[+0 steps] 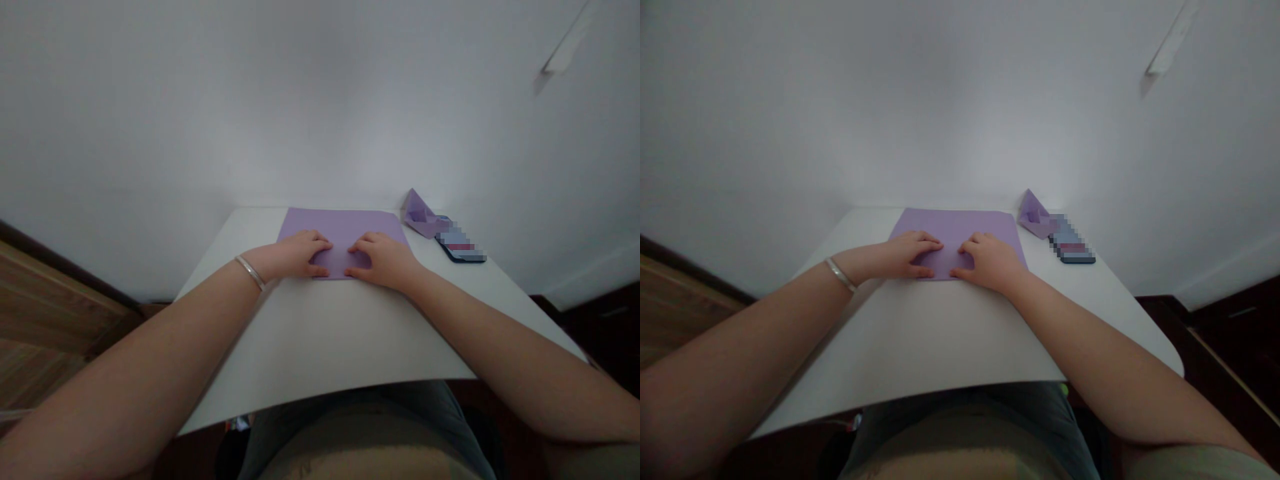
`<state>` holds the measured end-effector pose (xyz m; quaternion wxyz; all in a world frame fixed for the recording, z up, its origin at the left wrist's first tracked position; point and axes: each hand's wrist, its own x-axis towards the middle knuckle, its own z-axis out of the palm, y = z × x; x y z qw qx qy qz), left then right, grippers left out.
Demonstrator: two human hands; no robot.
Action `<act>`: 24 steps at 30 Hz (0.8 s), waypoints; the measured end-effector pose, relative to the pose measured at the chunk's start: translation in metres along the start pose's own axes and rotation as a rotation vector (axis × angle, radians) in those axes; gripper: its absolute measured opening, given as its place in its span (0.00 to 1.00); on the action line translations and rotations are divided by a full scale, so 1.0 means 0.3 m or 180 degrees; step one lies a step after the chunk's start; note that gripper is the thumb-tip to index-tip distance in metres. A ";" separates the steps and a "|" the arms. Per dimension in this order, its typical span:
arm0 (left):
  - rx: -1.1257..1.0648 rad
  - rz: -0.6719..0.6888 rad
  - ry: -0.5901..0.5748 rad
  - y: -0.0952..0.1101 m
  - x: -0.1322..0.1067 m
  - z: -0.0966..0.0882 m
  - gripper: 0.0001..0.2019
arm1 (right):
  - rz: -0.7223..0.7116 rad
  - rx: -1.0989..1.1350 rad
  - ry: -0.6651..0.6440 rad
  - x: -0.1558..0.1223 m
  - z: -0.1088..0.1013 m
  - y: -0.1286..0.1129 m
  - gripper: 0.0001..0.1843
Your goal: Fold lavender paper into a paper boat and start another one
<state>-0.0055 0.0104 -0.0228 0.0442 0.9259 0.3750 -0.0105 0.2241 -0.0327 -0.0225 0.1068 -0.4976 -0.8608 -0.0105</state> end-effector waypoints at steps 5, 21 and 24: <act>-0.0086 0.0113 0.0007 -0.034 0.002 0.021 0.32 | 0.0033 0.0030 0.0028 -0.004 0.002 -0.001 0.26; -0.0593 0.0092 -0.0284 -0.031 -0.022 -0.011 0.36 | 0.0154 -0.0092 0.0129 -0.017 0.017 -0.027 0.31; -0.0596 0.0111 -0.0330 -0.032 -0.025 -0.013 0.36 | 0.0157 -0.0159 0.0179 -0.017 0.023 -0.034 0.31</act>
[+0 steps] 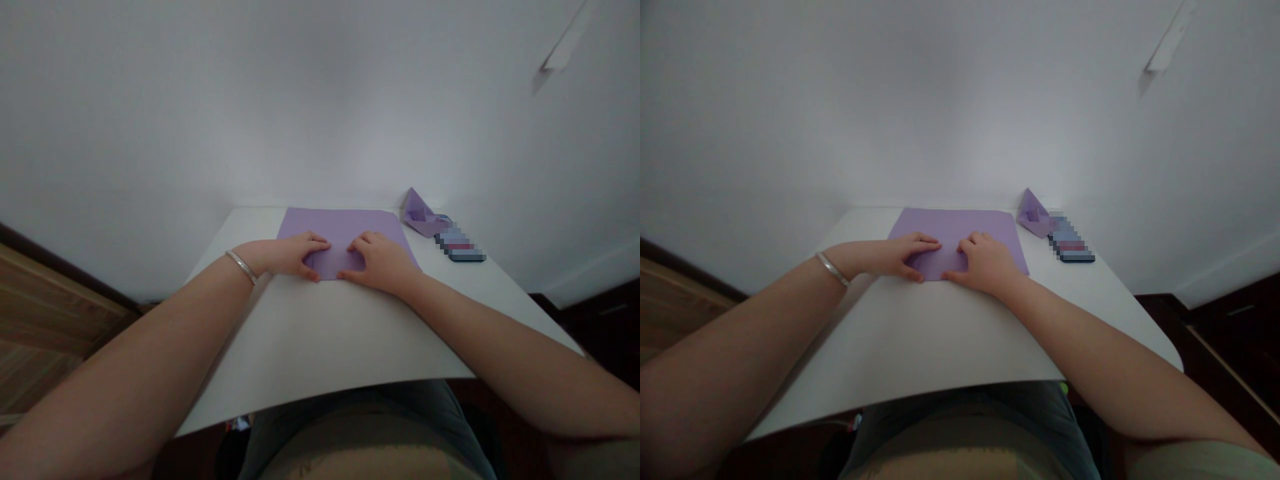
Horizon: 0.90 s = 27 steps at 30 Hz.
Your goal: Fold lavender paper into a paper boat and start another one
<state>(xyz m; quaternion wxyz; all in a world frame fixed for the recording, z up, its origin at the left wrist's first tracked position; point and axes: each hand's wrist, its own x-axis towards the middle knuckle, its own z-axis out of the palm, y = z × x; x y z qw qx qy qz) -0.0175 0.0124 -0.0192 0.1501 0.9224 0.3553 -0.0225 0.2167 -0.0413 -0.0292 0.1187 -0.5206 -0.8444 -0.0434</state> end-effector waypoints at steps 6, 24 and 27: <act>0.0383 -0.0247 0.0232 0.050 0.014 0.016 0.30 | -0.0038 -0.0241 0.0003 0.013 -0.005 -0.035 0.32; 0.0462 -0.0312 0.0299 0.057 0.008 0.020 0.34 | 0.0190 0.0187 -0.0651 0.008 -0.048 0.099 0.35; 0.0389 -0.0303 0.0306 0.046 0.011 0.022 0.35 | 0.0261 0.0160 -0.0683 0.003 -0.052 0.138 0.37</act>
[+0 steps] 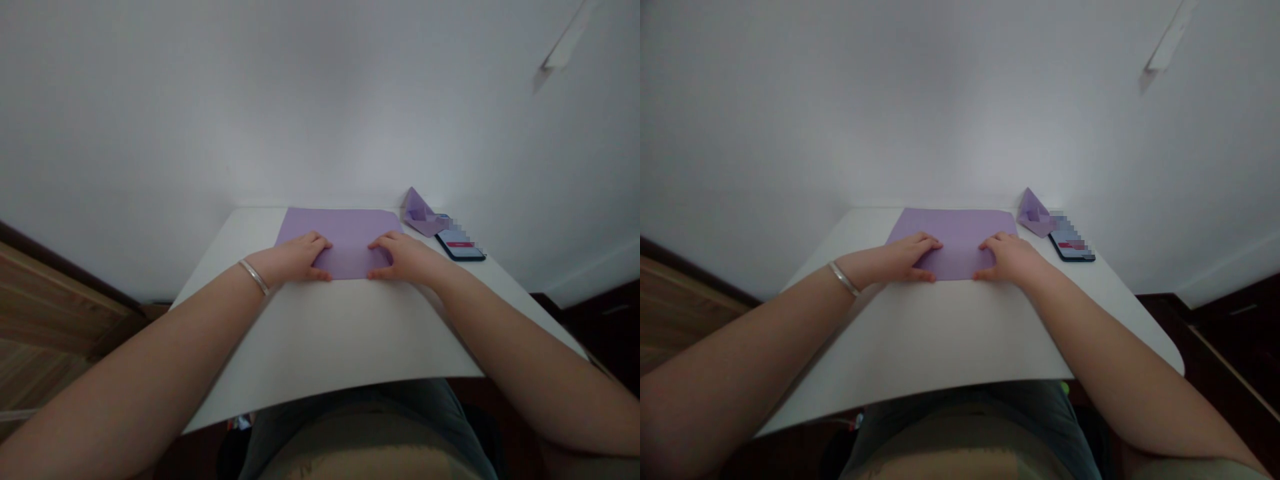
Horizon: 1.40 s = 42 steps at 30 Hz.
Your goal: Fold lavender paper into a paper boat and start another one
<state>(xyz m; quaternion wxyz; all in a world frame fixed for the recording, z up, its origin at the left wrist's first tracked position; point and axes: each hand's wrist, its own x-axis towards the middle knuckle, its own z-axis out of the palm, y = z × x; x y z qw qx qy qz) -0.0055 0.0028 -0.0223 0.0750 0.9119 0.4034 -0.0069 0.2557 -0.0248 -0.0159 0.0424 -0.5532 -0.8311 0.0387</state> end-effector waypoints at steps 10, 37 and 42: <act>-0.0133 0.0091 -0.0187 -0.061 0.001 0.018 0.40 | -0.0481 0.0255 -0.0070 0.019 0.038 0.113 0.37; 0.1112 0.0520 0.0683 0.092 -0.039 -0.054 0.26 | -0.1352 -0.0491 0.0532 -0.032 -0.005 -0.130 0.11; 0.1224 0.0833 0.0797 0.102 -0.030 -0.039 0.20 | -0.1150 -0.0646 0.0681 -0.026 -0.012 -0.146 0.11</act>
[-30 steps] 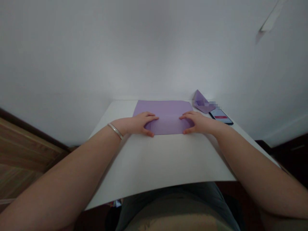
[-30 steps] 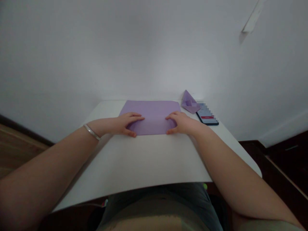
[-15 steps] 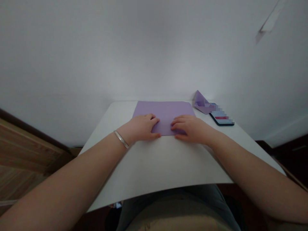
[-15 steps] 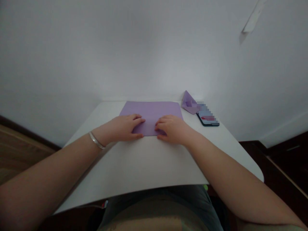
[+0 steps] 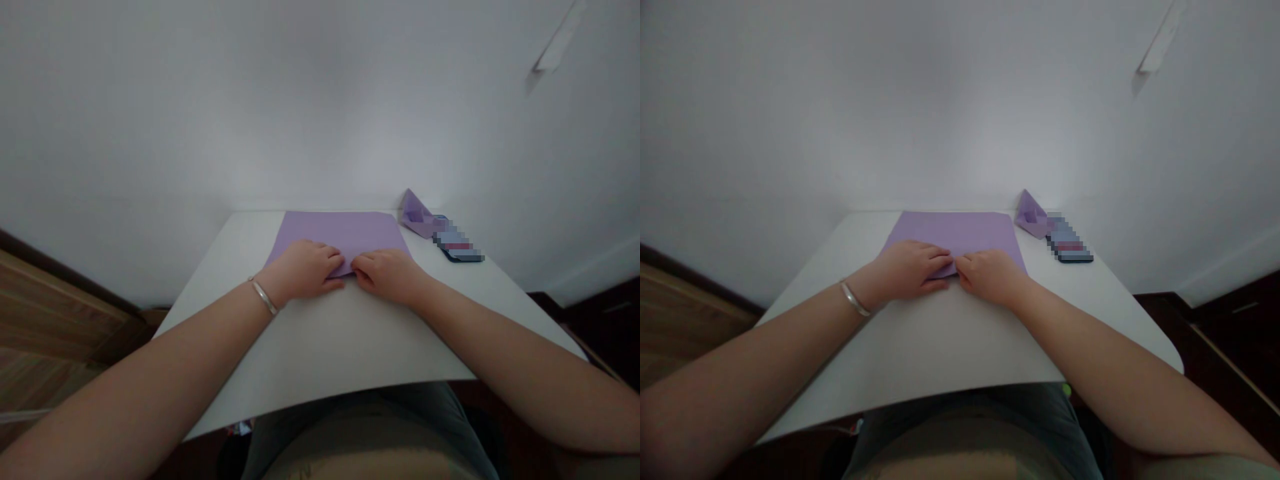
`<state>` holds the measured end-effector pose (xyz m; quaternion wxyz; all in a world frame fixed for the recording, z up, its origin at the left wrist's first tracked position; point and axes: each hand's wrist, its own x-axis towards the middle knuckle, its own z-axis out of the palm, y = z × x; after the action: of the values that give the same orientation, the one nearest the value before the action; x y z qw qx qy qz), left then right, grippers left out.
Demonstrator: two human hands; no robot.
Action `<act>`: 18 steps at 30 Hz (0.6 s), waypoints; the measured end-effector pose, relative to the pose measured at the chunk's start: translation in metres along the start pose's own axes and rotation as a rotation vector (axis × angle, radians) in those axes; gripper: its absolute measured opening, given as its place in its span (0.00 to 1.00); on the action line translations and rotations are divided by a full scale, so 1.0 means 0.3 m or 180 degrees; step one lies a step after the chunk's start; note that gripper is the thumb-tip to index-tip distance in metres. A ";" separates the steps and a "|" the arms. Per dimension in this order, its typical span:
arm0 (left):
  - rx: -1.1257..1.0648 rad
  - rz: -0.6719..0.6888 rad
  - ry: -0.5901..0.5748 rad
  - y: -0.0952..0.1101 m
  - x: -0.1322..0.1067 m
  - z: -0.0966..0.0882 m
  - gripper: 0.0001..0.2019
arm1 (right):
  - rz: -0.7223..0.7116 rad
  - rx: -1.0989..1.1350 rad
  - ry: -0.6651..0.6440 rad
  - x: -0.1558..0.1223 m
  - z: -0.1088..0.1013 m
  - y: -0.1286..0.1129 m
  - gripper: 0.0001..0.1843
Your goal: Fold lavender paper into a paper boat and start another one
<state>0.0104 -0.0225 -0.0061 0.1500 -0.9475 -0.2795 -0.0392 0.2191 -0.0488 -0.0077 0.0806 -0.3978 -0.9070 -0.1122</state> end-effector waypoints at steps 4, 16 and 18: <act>0.0213 0.0026 0.0115 0.010 0.008 0.009 0.11 | 0.0316 -0.0019 0.0386 0.003 0.003 0.007 0.11; 0.0257 -0.0217 0.0645 0.031 0.014 -0.030 0.09 | 0.0250 0.0393 0.1082 0.031 -0.003 -0.020 0.10; 0.0258 -0.0218 0.0653 0.031 0.014 -0.030 0.09 | 0.0249 0.0335 0.1124 0.034 -0.002 -0.019 0.09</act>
<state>0.0191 -0.0304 0.0006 0.2145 -0.9216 -0.2963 -0.1298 0.2081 -0.0454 -0.0054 0.2636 -0.4021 -0.8672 -0.1295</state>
